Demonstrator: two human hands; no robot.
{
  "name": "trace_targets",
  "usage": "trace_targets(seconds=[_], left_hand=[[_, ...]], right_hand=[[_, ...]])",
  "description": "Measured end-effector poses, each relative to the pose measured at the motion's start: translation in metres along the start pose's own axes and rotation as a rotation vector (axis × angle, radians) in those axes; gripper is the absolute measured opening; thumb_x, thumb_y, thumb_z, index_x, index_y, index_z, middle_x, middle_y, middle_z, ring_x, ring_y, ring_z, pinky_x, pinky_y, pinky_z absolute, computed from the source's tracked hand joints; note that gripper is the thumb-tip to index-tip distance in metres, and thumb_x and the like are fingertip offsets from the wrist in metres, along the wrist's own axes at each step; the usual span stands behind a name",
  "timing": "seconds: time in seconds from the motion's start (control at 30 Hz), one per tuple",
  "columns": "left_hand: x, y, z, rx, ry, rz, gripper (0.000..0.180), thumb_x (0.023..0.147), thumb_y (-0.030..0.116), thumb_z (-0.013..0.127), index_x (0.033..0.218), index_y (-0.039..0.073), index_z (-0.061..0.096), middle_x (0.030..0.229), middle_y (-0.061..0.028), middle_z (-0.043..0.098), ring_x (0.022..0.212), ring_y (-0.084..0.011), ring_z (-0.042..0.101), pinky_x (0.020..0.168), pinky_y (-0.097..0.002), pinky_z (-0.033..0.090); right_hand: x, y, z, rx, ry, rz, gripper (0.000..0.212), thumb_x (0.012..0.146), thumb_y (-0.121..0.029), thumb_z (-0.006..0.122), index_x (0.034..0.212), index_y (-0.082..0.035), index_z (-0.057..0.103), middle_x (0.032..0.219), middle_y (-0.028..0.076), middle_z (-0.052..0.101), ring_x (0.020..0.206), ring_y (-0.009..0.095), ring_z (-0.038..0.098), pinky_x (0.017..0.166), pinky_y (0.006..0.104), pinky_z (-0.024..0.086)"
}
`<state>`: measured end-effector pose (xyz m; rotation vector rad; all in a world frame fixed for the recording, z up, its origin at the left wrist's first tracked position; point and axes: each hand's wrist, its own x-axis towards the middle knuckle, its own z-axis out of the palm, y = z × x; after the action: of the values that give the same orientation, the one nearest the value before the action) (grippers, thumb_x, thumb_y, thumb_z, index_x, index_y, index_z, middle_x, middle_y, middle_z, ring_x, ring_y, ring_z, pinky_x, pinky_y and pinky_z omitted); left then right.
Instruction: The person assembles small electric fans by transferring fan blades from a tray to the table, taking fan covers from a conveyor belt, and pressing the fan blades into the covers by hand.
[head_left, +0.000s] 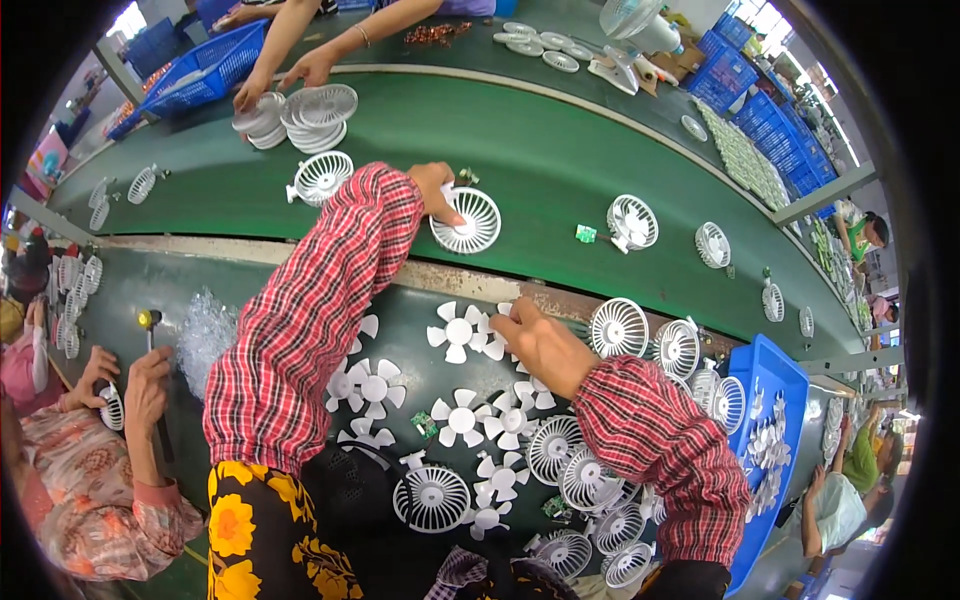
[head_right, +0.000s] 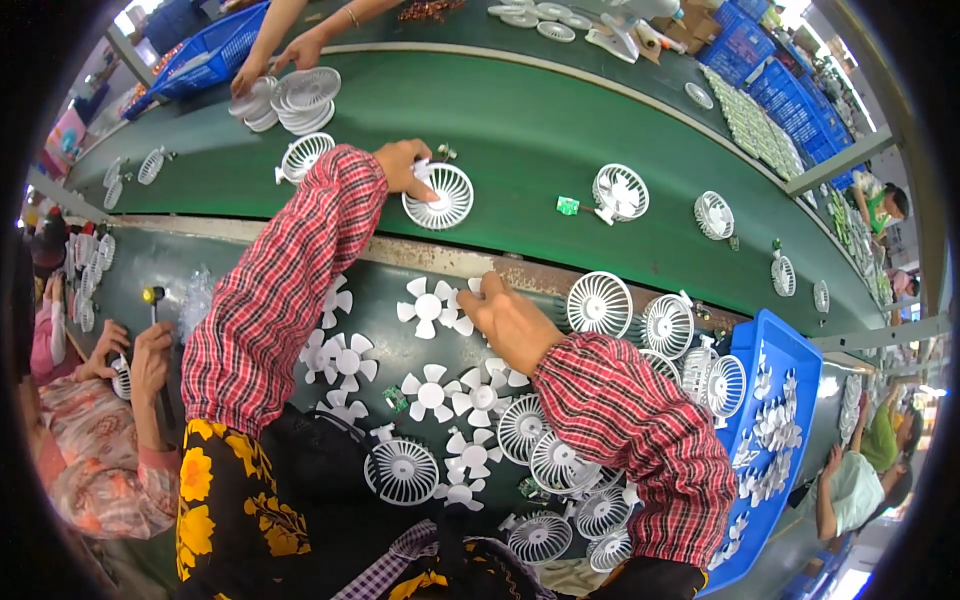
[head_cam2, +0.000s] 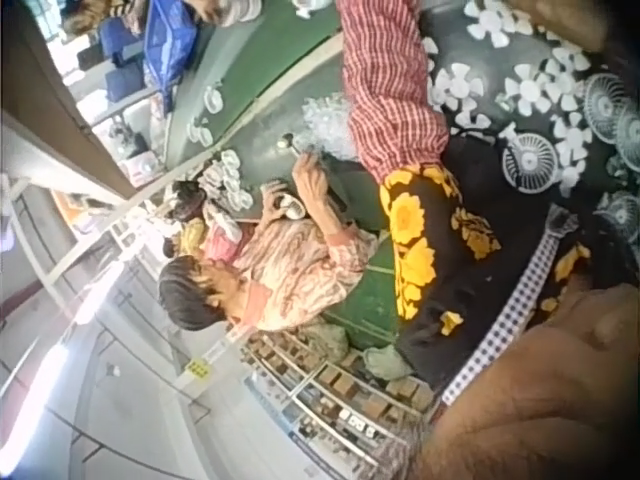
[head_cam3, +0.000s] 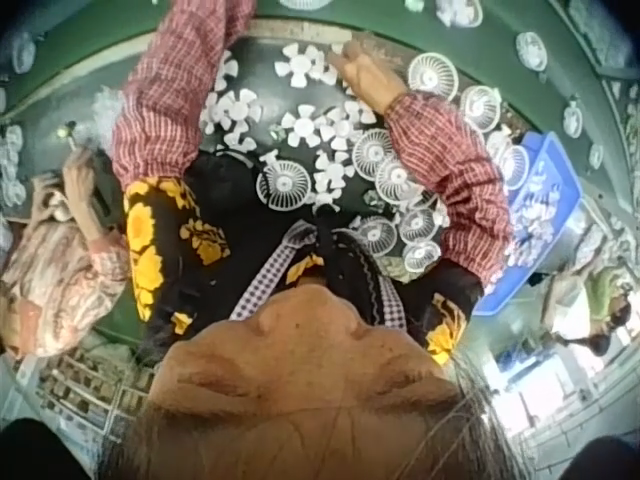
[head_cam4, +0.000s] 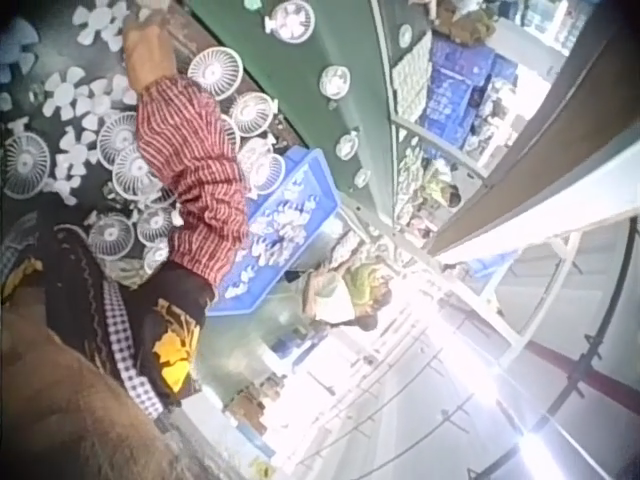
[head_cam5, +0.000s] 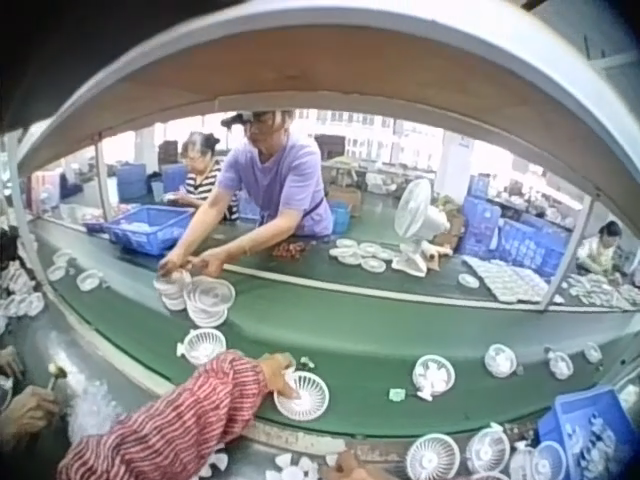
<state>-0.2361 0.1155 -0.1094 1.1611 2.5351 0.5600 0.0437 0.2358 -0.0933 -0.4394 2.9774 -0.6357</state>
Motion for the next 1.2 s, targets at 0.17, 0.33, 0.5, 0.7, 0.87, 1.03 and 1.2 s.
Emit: trace_targets(seconds=[0.17, 0.33, 0.5, 0.7, 0.87, 1.03, 1.2], left_hand=[[-0.016, 0.010, 0.002, -0.421, 0.009, -0.172, 0.031, 0.068, 0.022, 0.082, 0.085, -0.002, 0.071, 0.074, -0.0119, 0.069, 0.065, -0.0169, 0.064, 0.063, -0.0307, 0.049], [-0.045, 0.060, 0.005, -1.436, 0.014, -0.287, 0.036, 0.087, 0.012, 0.065, 0.116, 0.000, 0.047, 0.109, -0.0157, 0.060, 0.097, -0.0261, 0.064, 0.081, -0.0453, 0.056], [-0.121, 0.086, -0.047, -1.734, -0.121, -0.159, 0.041, 0.093, 0.027, 0.058, 0.118, -0.004, 0.049, 0.111, -0.0171, 0.061, 0.100, -0.0300, 0.063, 0.083, -0.0528, 0.055], [-0.160, 0.116, -0.052, -1.686, -0.242, -0.059, 0.045, 0.094, 0.039, 0.053, 0.119, 0.002, 0.048, 0.111, -0.0112, 0.057, 0.097, -0.0252, 0.063, 0.081, -0.0477, 0.057], [-0.174, 0.121, -0.050, -1.617, -0.200, 0.032, 0.041, 0.090, 0.028, 0.062, 0.120, 0.004, 0.047, 0.110, -0.0082, 0.058, 0.097, -0.0210, 0.062, 0.077, -0.0407, 0.058], [-0.184, 0.127, -0.053, -1.435, -0.110, 0.050, 0.053, 0.081, 0.008, 0.072, 0.125, 0.003, 0.044, 0.106, -0.0077, 0.060, 0.092, -0.0175, 0.063, 0.071, -0.0319, 0.057], [-0.184, 0.135, -0.037, -1.386, 0.126, 0.170, 0.044, 0.081, -0.005, 0.067, 0.121, 0.003, 0.050, 0.104, -0.0057, 0.060, 0.089, -0.0129, 0.061, 0.074, -0.0277, 0.054]], right_hand=[[-0.003, -0.012, -0.030, 0.079, 0.023, 0.085, 0.036, 0.078, -0.008, 0.067, 0.111, -0.002, 0.055, 0.104, 0.020, 0.054, 0.088, 0.038, 0.060, 0.077, 0.0429, 0.050], [-0.019, -0.012, -0.078, 0.159, 0.313, -0.024, 0.033, 0.077, -0.007, 0.069, 0.108, 0.000, 0.057, 0.095, 0.020, 0.056, 0.084, 0.037, 0.060, 0.073, 0.0423, 0.050], [0.007, -0.056, -0.113, 0.059, 0.579, -0.134, 0.033, 0.078, -0.004, 0.068, 0.109, 0.000, 0.056, 0.097, 0.017, 0.054, 0.079, 0.036, 0.061, 0.066, 0.0411, 0.050], [0.017, -0.067, -0.104, -0.084, 0.550, -0.153, 0.031, 0.079, -0.008, 0.067, 0.107, 0.000, 0.057, 0.097, 0.015, 0.052, 0.081, 0.034, 0.061, 0.067, 0.0409, 0.053], [0.017, -0.074, -0.095, -0.088, 0.526, -0.171, 0.036, 0.077, -0.004, 0.069, 0.111, -0.002, 0.056, 0.097, 0.013, 0.053, 0.079, 0.034, 0.062, 0.066, 0.0396, 0.053], [0.010, -0.075, -0.089, -0.071, 0.573, -0.179, 0.032, 0.078, -0.002, 0.067, 0.109, -0.001, 0.058, 0.097, 0.014, 0.054, 0.079, 0.031, 0.063, 0.065, 0.0380, 0.054], [0.013, -0.078, -0.082, -0.130, 0.598, -0.168, 0.033, 0.077, -0.002, 0.068, 0.109, 0.000, 0.058, 0.099, 0.014, 0.054, 0.079, 0.032, 0.063, 0.064, 0.0383, 0.054]])
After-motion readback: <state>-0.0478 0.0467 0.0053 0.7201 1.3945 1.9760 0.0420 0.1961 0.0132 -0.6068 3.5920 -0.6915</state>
